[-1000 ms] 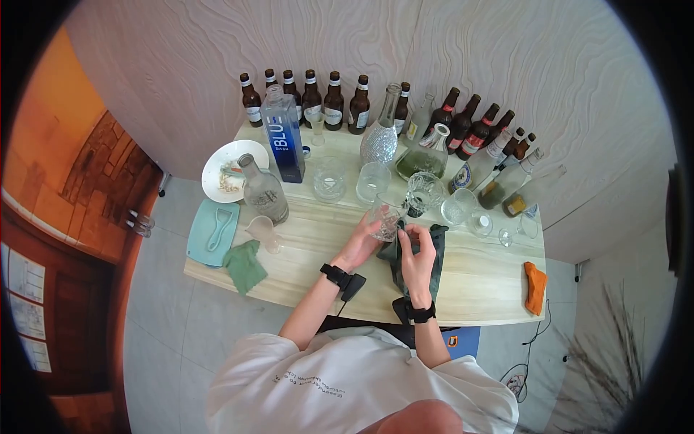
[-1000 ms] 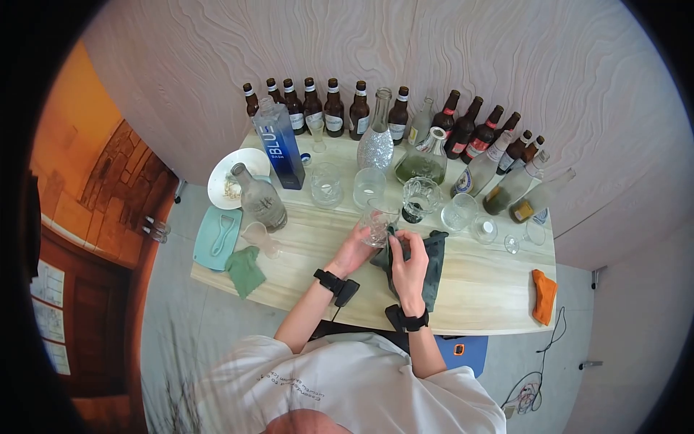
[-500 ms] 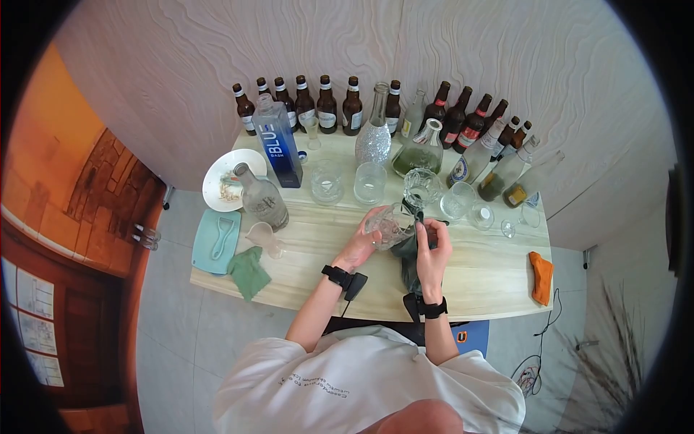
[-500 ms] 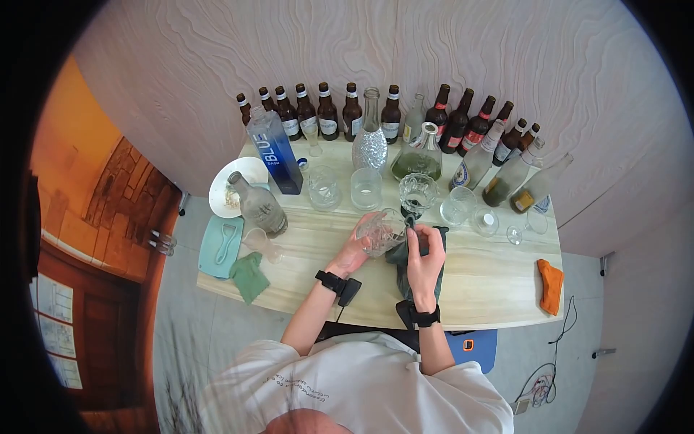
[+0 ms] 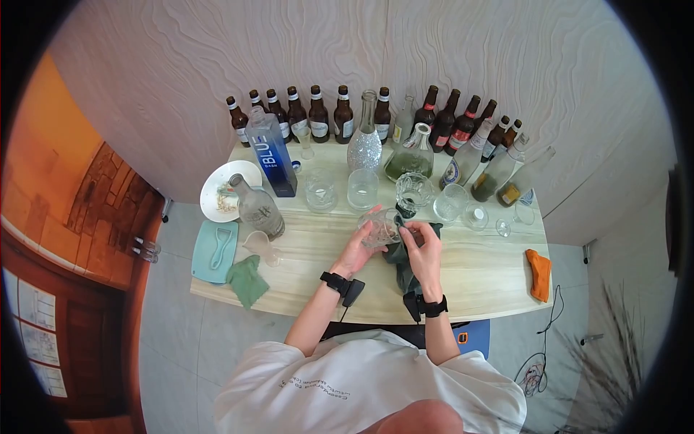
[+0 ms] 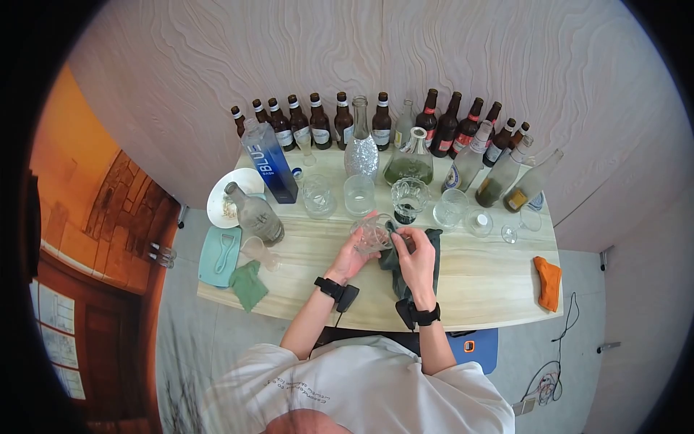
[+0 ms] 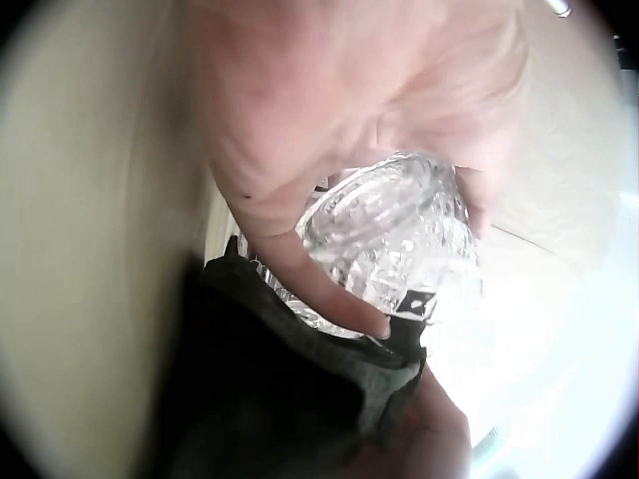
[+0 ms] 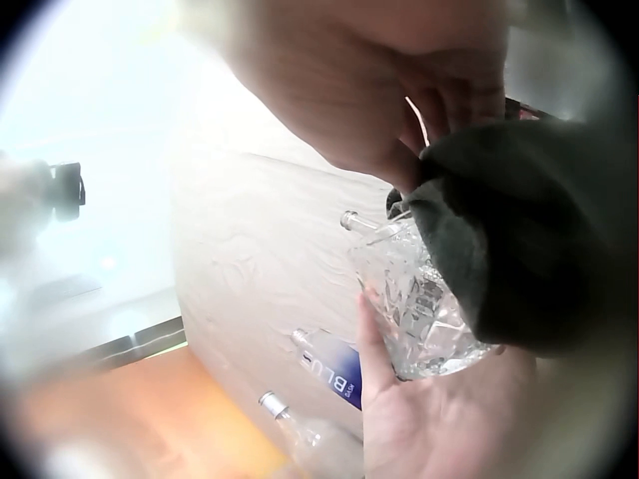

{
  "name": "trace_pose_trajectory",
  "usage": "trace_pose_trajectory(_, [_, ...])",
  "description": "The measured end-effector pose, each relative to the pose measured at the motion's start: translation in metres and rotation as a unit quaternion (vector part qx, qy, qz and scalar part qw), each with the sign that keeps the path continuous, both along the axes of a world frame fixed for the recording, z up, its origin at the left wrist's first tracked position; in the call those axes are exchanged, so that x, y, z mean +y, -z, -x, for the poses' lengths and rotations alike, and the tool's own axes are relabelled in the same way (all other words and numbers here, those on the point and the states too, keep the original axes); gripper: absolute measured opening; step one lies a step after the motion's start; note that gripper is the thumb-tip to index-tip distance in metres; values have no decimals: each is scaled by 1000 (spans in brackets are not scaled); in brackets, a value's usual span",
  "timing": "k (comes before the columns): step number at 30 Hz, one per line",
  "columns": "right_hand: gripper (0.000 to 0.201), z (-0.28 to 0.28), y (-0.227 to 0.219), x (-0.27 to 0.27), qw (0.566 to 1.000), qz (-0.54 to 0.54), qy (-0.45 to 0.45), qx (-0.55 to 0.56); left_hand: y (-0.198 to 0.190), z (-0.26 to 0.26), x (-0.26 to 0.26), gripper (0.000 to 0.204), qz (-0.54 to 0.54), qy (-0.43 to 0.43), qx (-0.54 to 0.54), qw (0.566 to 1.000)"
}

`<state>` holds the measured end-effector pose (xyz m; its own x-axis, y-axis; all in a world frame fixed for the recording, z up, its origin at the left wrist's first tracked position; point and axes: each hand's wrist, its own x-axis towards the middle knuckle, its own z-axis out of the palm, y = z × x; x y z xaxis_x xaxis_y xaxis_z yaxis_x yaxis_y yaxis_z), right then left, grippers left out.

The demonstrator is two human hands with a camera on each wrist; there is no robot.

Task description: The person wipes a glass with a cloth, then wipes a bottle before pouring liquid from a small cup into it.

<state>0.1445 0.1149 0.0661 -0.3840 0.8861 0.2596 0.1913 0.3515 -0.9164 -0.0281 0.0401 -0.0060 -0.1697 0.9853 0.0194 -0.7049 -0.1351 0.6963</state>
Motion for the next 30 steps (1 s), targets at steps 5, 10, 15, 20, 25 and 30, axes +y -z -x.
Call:
trace_pose_trajectory(5, [22,2,10,-9,1000,24,-5,-8,1,4,2,85,-18,-7,11,1000])
trace_pose_trajectory(10, [20,6,-1,-7,998,8,55,33,-13,-2,0,93,-14,3,45,999])
trace_pose_trajectory(15, [19,11,-6,-9,998,9,12,61,-18,-5,-1,95,-13,-9,41,999])
trace_pose_trajectory(20, [20,6,0,-22,998,22,-41,30,-8,-3,1,91,-30,-55,8,998])
trace_pose_trajectory(25, [18,-1,11,-25,999,9,-36,-1,-1,3,-1,87,-33,-57,-18,998])
trace_pose_trajectory(30, [18,-13,19,-9,992,-79,36,-95,14,6,3,86,-68,-11,-80,994])
